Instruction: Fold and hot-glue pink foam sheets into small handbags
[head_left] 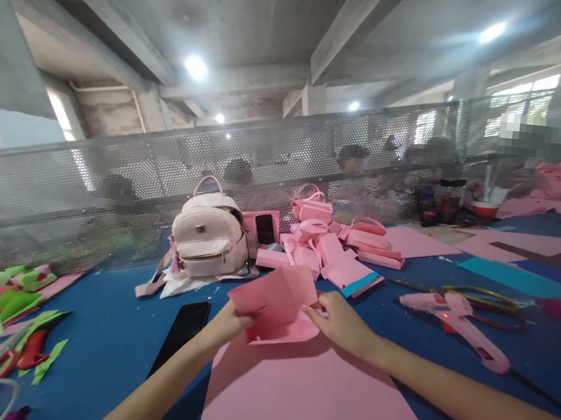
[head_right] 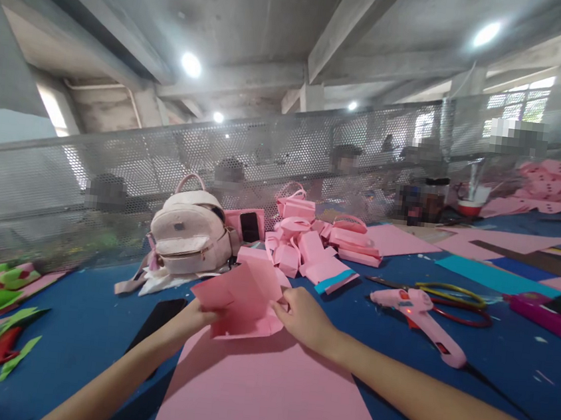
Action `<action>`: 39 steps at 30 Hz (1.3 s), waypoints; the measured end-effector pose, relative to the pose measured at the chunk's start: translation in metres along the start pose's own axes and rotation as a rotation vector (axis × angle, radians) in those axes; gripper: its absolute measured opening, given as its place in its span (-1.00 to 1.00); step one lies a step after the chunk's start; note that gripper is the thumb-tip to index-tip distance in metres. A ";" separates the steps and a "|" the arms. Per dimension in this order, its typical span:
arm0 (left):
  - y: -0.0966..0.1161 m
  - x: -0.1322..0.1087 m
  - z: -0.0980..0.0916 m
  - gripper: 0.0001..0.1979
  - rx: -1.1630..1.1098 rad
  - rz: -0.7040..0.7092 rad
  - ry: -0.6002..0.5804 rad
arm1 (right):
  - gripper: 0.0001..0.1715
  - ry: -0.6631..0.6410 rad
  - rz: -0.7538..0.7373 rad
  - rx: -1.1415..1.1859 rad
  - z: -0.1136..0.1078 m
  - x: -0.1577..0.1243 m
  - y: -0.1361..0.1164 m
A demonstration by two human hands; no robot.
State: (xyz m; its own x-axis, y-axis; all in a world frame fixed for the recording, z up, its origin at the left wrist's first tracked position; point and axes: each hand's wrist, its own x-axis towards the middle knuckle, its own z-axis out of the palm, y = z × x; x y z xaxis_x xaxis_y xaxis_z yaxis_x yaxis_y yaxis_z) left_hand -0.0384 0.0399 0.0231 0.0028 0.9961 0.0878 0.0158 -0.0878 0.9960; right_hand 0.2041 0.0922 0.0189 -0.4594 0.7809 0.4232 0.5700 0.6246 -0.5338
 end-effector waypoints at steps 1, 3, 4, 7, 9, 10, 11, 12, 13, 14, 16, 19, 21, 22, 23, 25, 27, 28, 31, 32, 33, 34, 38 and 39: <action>0.002 0.000 -0.002 -0.47 -0.018 -0.012 -0.030 | -0.53 0.007 -0.016 -0.004 0.000 -0.001 0.000; 0.005 0.000 -0.005 -0.48 -0.055 -0.039 -0.088 | -0.49 0.041 -0.045 -0.015 -0.001 -0.002 -0.001; 0.006 0.001 -0.007 -0.49 -0.071 -0.051 -0.116 | -0.47 0.064 -0.053 -0.020 0.000 -0.002 -0.001; 0.008 0.004 -0.012 -0.56 -0.105 -0.073 -0.184 | -0.45 0.108 -0.047 -0.032 0.000 -0.003 -0.002; 0.010 0.005 -0.014 -0.59 -0.116 -0.073 -0.213 | -0.46 0.106 -0.051 -0.041 0.001 -0.003 -0.003; 0.011 0.004 -0.014 -0.59 -0.121 -0.071 -0.223 | -0.47 0.104 -0.054 -0.044 0.001 -0.003 -0.003; 0.013 0.004 -0.015 -0.60 -0.124 -0.069 -0.232 | -0.49 0.104 -0.057 -0.045 0.001 -0.003 -0.003; 0.014 0.003 -0.015 -0.60 -0.125 -0.066 -0.240 | -0.50 0.105 -0.060 -0.044 0.001 -0.003 -0.003; 0.015 0.002 -0.015 -0.60 -0.126 -0.064 -0.246 | -0.51 0.107 -0.061 -0.041 0.001 -0.002 -0.002; 0.016 0.001 -0.014 -0.61 -0.126 -0.064 -0.250 | -0.52 0.111 -0.063 -0.036 0.001 -0.002 -0.002; 0.015 0.002 -0.014 -0.61 -0.124 -0.063 -0.252 | -0.53 0.114 -0.065 -0.022 0.002 -0.002 -0.001; 0.012 0.004 -0.015 -0.61 -0.121 -0.059 -0.235 | -0.54 0.113 -0.064 -0.004 0.002 -0.002 -0.001; 0.010 0.005 -0.015 -0.61 -0.114 -0.057 -0.217 | -0.55 0.112 -0.060 0.012 0.002 -0.002 -0.001; 0.010 0.005 -0.016 -0.61 -0.107 -0.058 -0.210 | -0.56 0.112 -0.057 0.020 0.001 -0.002 -0.001; 0.010 0.005 -0.016 -0.62 -0.098 -0.060 -0.204 | -0.56 0.112 -0.053 0.029 0.001 -0.003 -0.002; 0.010 0.004 -0.016 -0.64 -0.074 -0.069 -0.197 | -0.56 0.113 -0.047 0.045 0.001 -0.003 -0.002; 0.011 0.003 -0.016 -0.65 -0.051 -0.074 -0.192 | -0.56 0.113 -0.042 0.059 0.000 -0.003 -0.002; 0.012 0.003 -0.015 -0.64 -0.041 -0.073 -0.187 | -0.56 0.113 -0.040 0.065 0.000 -0.002 -0.001; 0.012 0.002 -0.014 -0.61 -0.016 -0.060 -0.169 | -0.55 0.111 -0.032 0.076 0.000 -0.002 -0.001; 0.012 0.001 -0.013 -0.60 -0.009 -0.055 -0.163 | -0.55 0.110 -0.031 0.079 0.000 -0.001 -0.001; 0.012 0.001 -0.012 -0.58 0.000 -0.051 -0.155 | -0.54 0.108 -0.031 0.083 0.000 -0.001 -0.001; 0.012 0.001 -0.012 -0.57 0.010 -0.049 -0.149 | -0.54 0.106 -0.031 0.087 0.000 -0.002 -0.001; 0.008 -0.003 -0.005 -0.54 0.042 -0.036 -0.110 | -0.55 0.074 -0.013 0.122 0.004 -0.004 -0.002; 0.006 -0.004 -0.003 -0.51 0.036 -0.028 -0.085 | -0.55 0.059 -0.004 0.136 0.006 -0.004 -0.002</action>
State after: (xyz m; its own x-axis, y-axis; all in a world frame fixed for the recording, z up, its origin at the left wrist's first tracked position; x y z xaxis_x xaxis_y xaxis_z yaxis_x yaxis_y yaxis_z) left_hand -0.0408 0.0350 0.0284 0.0870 0.9946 0.0564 0.0533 -0.0612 0.9967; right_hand 0.2010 0.0875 0.0139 -0.4182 0.7796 0.4661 0.4685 0.6248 -0.6247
